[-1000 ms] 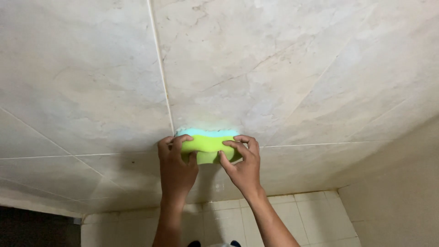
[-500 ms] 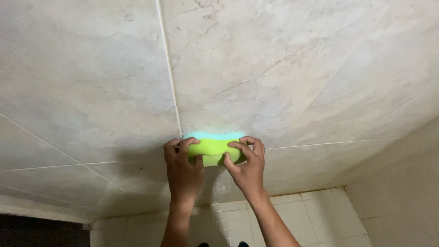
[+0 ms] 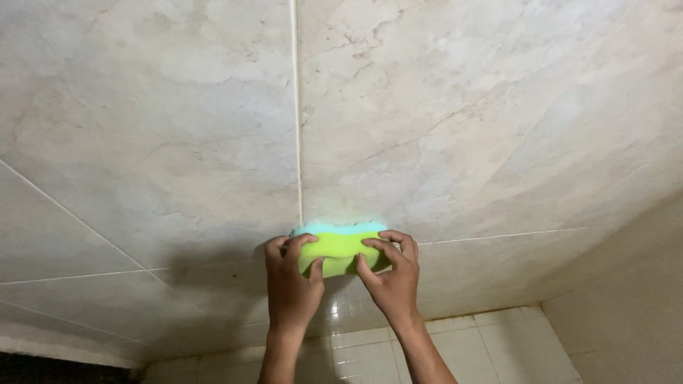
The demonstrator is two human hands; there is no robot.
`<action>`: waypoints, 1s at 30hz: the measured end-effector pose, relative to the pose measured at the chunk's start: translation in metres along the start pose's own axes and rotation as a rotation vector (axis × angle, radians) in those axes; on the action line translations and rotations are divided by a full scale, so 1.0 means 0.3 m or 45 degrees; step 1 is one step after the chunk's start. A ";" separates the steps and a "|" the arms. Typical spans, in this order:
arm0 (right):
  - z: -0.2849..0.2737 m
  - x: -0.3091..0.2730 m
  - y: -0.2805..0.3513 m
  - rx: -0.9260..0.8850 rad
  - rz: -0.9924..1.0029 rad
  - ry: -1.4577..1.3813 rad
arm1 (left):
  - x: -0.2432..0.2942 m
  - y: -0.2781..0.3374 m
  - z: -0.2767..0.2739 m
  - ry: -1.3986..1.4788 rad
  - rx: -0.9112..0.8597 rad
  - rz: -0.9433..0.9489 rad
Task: The person scrubs the toilet seat and lid with a green sponge, then wipes the tiled wall above the toilet. The person uses the sponge to clean the surfaces in a repetitive motion.
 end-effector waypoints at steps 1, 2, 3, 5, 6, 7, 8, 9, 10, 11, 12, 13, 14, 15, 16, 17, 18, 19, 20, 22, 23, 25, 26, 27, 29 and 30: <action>0.003 -0.019 -0.013 0.003 0.007 0.003 | 0.011 -0.011 -0.014 0.000 -0.008 0.001; 0.001 -0.038 -0.020 0.030 -0.011 -0.006 | 0.027 -0.017 -0.032 0.001 0.059 0.064; -0.002 -0.056 -0.027 0.056 -0.028 -0.015 | 0.043 -0.022 -0.049 0.003 0.126 0.127; 0.002 -0.054 -0.020 0.069 -0.028 -0.004 | 0.048 -0.026 -0.053 -0.001 0.057 0.072; 0.004 -0.052 -0.030 0.083 -0.050 -0.001 | 0.052 -0.039 -0.051 -0.004 0.011 0.024; 0.006 -0.052 -0.037 0.090 -0.049 0.005 | 0.046 -0.041 -0.042 0.001 0.006 0.030; 0.007 -0.053 -0.042 0.079 -0.055 0.014 | 0.040 -0.039 -0.034 -0.048 0.008 0.010; 0.007 -0.053 -0.047 0.068 -0.062 0.023 | 0.034 -0.036 -0.025 -0.097 0.010 -0.010; 0.005 -0.059 -0.044 0.066 -0.056 0.028 | 0.038 -0.034 -0.028 -0.096 0.004 -0.014; 0.003 -0.063 -0.040 0.048 -0.038 0.019 | 0.045 -0.031 -0.032 -0.082 0.013 -0.015; 0.000 -0.065 -0.043 0.035 -0.024 0.010 | 0.053 -0.033 -0.033 -0.067 0.027 -0.011; -0.003 -0.055 -0.038 0.037 -0.024 0.013 | 0.054 -0.029 -0.034 -0.064 0.025 -0.009; -0.005 -0.044 -0.035 0.016 -0.022 0.000 | 0.056 -0.024 -0.033 -0.059 0.015 -0.015; -0.007 -0.033 -0.033 -0.005 -0.020 -0.012 | 0.059 -0.019 -0.033 -0.054 0.005 -0.021; -0.009 0.000 -0.020 -0.009 -0.021 -0.013 | 0.042 -0.005 -0.002 -0.055 0.008 -0.025; -0.010 0.034 -0.008 -0.024 -0.020 -0.023 | 0.024 0.008 0.030 -0.047 0.009 -0.052; -0.007 0.066 0.008 -0.046 -0.015 -0.038 | 0.003 0.026 0.056 -0.047 0.010 -0.086; -0.012 0.082 0.003 -0.056 -0.012 -0.045 | 0.000 0.028 0.087 -0.055 0.013 -0.096; -0.016 0.099 0.014 -0.068 0.005 -0.054 | -0.007 0.045 0.109 -0.051 0.057 -0.081; -0.018 0.125 0.030 -0.101 0.031 -0.081 | -0.019 0.069 0.137 -0.068 0.105 -0.083; -0.019 0.133 0.033 -0.114 0.028 -0.079 | -0.020 0.075 0.143 -0.068 0.109 -0.085; -0.021 0.148 0.027 -0.133 0.024 -0.093 | -0.020 0.076 0.151 -0.083 0.121 -0.089; -0.023 0.153 0.025 -0.137 0.012 -0.098 | -0.020 0.079 0.150 -0.042 0.124 -0.079; -0.023 0.157 0.023 -0.141 -0.001 -0.102 | -0.021 0.083 0.149 0.000 0.127 -0.068; -0.016 0.158 0.033 -0.142 0.006 -0.128 | -0.033 0.092 0.156 -0.027 0.148 -0.055; -0.016 0.158 0.033 -0.120 -0.001 -0.131 | -0.036 0.090 0.162 -0.026 0.167 -0.021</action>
Point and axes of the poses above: each hand's wrist, its own y-axis away from the middle knuckle, its own z-axis out of the palm, x = y × z, the point moved 3 cm from there along -y, towards the middle knuckle, and after that the axes turned 10 degrees about -y, right-handed, at the moved point
